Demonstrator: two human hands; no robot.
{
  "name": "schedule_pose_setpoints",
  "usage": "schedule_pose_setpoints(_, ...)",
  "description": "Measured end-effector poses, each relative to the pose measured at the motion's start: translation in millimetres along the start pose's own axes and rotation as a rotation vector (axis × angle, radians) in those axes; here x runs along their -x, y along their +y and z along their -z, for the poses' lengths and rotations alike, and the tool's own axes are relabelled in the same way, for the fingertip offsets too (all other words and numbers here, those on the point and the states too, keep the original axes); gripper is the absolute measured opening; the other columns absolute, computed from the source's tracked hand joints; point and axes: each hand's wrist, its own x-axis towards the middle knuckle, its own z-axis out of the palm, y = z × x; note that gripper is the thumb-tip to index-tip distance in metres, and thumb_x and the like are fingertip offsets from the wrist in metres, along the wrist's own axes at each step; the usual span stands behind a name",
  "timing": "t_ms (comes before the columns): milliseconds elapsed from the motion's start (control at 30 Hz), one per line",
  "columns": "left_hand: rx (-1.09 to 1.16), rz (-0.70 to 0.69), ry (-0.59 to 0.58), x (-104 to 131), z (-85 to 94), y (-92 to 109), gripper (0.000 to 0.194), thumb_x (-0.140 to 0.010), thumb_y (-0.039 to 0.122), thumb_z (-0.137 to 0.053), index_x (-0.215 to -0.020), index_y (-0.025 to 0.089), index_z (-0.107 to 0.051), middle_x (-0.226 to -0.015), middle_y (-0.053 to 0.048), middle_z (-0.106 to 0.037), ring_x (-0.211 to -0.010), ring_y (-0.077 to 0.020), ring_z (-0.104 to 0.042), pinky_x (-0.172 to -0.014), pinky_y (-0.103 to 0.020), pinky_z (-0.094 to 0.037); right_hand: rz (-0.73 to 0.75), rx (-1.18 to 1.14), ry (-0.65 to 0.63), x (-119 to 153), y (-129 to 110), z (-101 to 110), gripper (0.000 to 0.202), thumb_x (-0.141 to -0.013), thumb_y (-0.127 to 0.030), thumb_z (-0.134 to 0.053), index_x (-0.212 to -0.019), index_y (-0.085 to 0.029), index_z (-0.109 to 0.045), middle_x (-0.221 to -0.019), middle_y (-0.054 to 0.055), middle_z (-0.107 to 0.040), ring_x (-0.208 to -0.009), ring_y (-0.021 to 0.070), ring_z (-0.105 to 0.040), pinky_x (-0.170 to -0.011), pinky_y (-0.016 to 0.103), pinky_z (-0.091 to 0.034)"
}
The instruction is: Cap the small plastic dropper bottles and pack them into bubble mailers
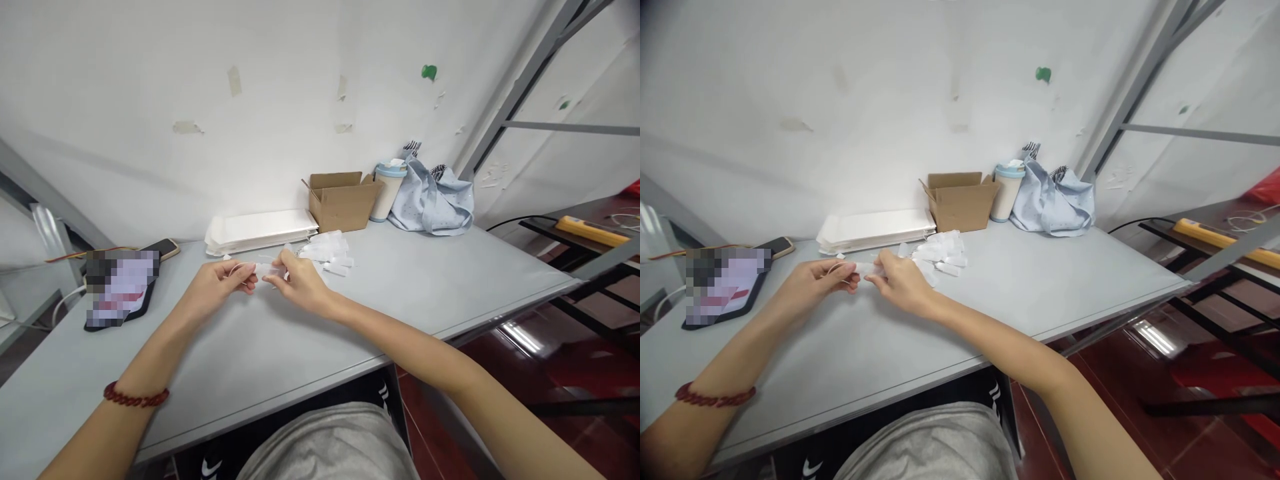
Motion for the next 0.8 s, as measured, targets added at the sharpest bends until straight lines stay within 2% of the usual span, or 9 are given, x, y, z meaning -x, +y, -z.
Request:
schedule_pose_setpoints(67,-0.104,-0.066,0.001,1.7,0.8,3.2,0.039,-0.076,0.056,-0.062,-0.079,0.018,-0.070,-0.073,-0.004,-0.068,-0.069,-0.0202,-0.064,-0.075,-0.035,-0.052,-0.047,-0.064,-0.015,-0.8,-2.5,2.7,0.025,-0.080,-0.029,-0.063,-0.079,-0.021,-0.039,-0.062,-0.006,-0.048,-0.053,0.0099,-0.044,-0.052,0.023,-0.034)
schedule_pose_setpoints(167,-0.177,-0.164,-0.022,4.3,0.9,8.2,0.035,-0.079,0.053,-0.060,-0.087,0.020,-0.070,-0.074,-0.003,-0.069,-0.076,-0.0211,-0.064,-0.079,-0.035,-0.051,-0.185,-0.319,-0.097,-4.6,-6.3,8.3,0.031,-0.079,-0.039,-0.064,-0.075,-0.021,-0.040,-0.057,-0.007,-0.050,-0.047,0.0089,-0.046,-0.047,0.022,-0.034)
schedule_pose_setpoints(300,-0.157,-0.160,-0.044,5.8,-1.0,10.6,0.034,-0.079,0.051,-0.062,-0.093,0.020,-0.070,-0.083,-0.004,-0.071,-0.080,-0.0214,-0.064,-0.083,-0.036,-0.050,-0.278,-0.589,-0.160,-9.3,-7.6,11.7,0.036,-0.077,-0.048,-0.063,-0.070,-0.020,-0.041,-0.053,-0.007,-0.049,-0.041,0.0075,-0.044,-0.042,0.021,-0.035)
schedule_pose_setpoints(367,-0.098,-0.131,-0.039,5.5,-2.0,9.6,0.035,-0.078,0.051,-0.063,-0.090,0.020,-0.070,-0.085,-0.005,-0.070,-0.079,-0.0215,-0.064,-0.081,-0.037,-0.052,-0.267,-0.574,-0.138,-9.0,-7.0,10.8,0.034,-0.078,-0.046,-0.063,-0.073,-0.021,-0.041,-0.056,-0.007,-0.050,-0.044,0.0083,-0.046,-0.044,0.022,-0.037)
schedule_pose_setpoints(433,-0.029,-0.100,-0.050,4.5,-2.7,7.6,0.036,-0.078,0.053,-0.062,-0.083,0.018,-0.070,-0.082,-0.005,-0.069,-0.075,-0.0210,-0.064,-0.077,-0.037,-0.053,-0.200,-0.442,-0.090,-7.3,-6.0,9.1,0.029,-0.078,-0.041,-0.063,-0.079,-0.021,-0.043,-0.064,-0.004,-0.055,-0.050,0.0095,-0.049,-0.048,0.022,-0.039)
schedule_pose_setpoints(567,0.093,-0.061,-0.094,1.6,-2.4,2.9,0.036,-0.081,0.051,-0.060,-0.068,0.018,-0.067,-0.073,-0.003,-0.064,-0.064,-0.0167,-0.059,-0.068,-0.033,-0.053,0.067,-0.123,-0.017,-4.0,-2.3,7.0,0.019,-0.083,-0.032,-0.059,-0.085,-0.020,-0.046,-0.086,0.002,-0.060,-0.062,0.0101,-0.051,-0.059,0.025,-0.041)
schedule_pose_setpoints(633,0.105,-0.073,-0.127,0.8,-1.5,1.8,0.037,-0.082,0.050,-0.059,-0.064,0.018,-0.063,-0.068,-0.001,-0.060,-0.061,-0.0147,-0.056,-0.064,-0.030,-0.052,0.148,-0.051,-0.033,-3.4,-1.4,7.4,0.015,-0.085,-0.031,-0.057,-0.087,-0.020,-0.046,-0.085,0.002,-0.060,-0.061,0.0099,-0.049,-0.060,0.025,-0.040)
schedule_pose_setpoints(700,0.061,-0.101,-0.154,1.0,-0.7,2.4,0.039,-0.083,0.050,-0.057,-0.061,0.018,-0.060,-0.065,0.000,-0.057,-0.059,-0.0135,-0.054,-0.063,-0.028,-0.049,0.136,-0.046,-0.060,-3.4,-2.6,8.8,0.016,-0.086,-0.033,-0.056,-0.086,-0.020,-0.046,-0.073,-0.002,-0.056,-0.056,0.0097,-0.045,-0.057,0.024,-0.037)
schedule_pose_setpoints(800,-0.056,-0.154,-0.152,3.3,-1.9,6.1,0.041,-0.084,0.050,-0.055,-0.060,0.018,-0.060,-0.061,0.000,-0.057,-0.058,-0.0133,-0.054,-0.062,-0.027,-0.047,-0.015,-0.198,-0.072,-4.3,-8.2,11.3,0.020,-0.086,-0.038,-0.055,-0.081,-0.020,-0.046,-0.059,-0.006,-0.047,-0.052,0.0093,-0.042,-0.052,0.022,-0.033)
